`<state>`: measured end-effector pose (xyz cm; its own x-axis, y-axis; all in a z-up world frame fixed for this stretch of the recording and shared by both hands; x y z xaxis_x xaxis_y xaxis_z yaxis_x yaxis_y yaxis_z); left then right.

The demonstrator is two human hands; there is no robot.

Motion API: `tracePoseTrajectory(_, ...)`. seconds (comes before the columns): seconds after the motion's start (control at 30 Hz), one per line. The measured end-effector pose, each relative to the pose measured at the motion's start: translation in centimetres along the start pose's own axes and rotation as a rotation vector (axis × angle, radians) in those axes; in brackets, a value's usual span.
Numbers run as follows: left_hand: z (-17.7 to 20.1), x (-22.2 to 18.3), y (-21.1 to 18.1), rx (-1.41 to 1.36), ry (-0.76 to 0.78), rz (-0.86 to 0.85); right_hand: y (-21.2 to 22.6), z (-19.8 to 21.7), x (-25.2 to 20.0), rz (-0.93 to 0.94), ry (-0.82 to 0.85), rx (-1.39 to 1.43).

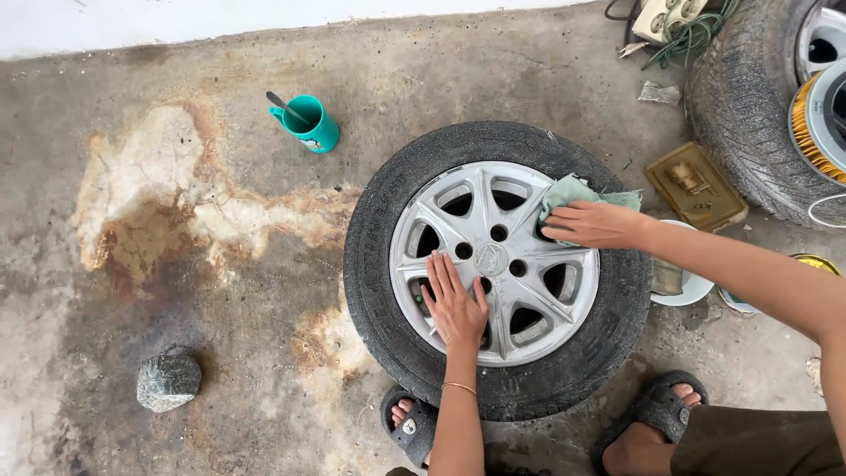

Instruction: The person cleans a car wheel rim using a cloth and a sponge. They wipe the rim surface, dip the sponge in a bowl of water, and scrub the rim with the wet sponge.

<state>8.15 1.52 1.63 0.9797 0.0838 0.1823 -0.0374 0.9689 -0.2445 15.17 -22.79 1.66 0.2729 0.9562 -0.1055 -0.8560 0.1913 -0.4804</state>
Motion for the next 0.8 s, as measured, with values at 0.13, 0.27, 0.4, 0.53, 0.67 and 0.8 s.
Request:
tracePoseTrajectory(0.13,0.5,-0.6,-0.3,-0.026,0.066,0.027,0.8,-3.7,1.4,-0.281,0.18,0.191)
tracePoseTrajectory(0.27,0.5,0.0,0.0,0.003,0.041,0.025,-4.3,-2.1,3.0,-0.545,0.266,0.523)
tracePoseTrajectory(0.4,0.4,-0.4,0.2,-0.003,0.049,0.017,-0.5,-0.1,1.7,-0.228,0.187,0.133)
tracePoseTrajectory(0.53,0.5,0.4,0.1,0.003,0.025,0.011,-3.3,-2.9,2.8,-0.563,0.361,0.651)
tracePoseTrajectory(0.67,0.2,-0.1,0.1,0.007,0.017,0.011,0.8,-2.5,0.7,-0.487,0.441,0.482)
tracePoseTrajectory(0.8,0.3,0.0,0.2,-0.006,0.017,0.017,0.3,0.6,-1.2,-0.969,0.44,1.072)
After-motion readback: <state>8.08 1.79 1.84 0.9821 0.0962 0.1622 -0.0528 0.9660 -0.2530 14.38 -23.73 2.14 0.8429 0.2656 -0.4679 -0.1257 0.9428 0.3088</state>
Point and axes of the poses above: each hand's wrist, its own x-axis towards the middle knuckle, its own z-axis out of the back of the hand, y = z × x, the point moved 8 cm from there along x, towards the middle knuckle, and after that the axes turned 2 degrees about -x, right-handed, at the moved point
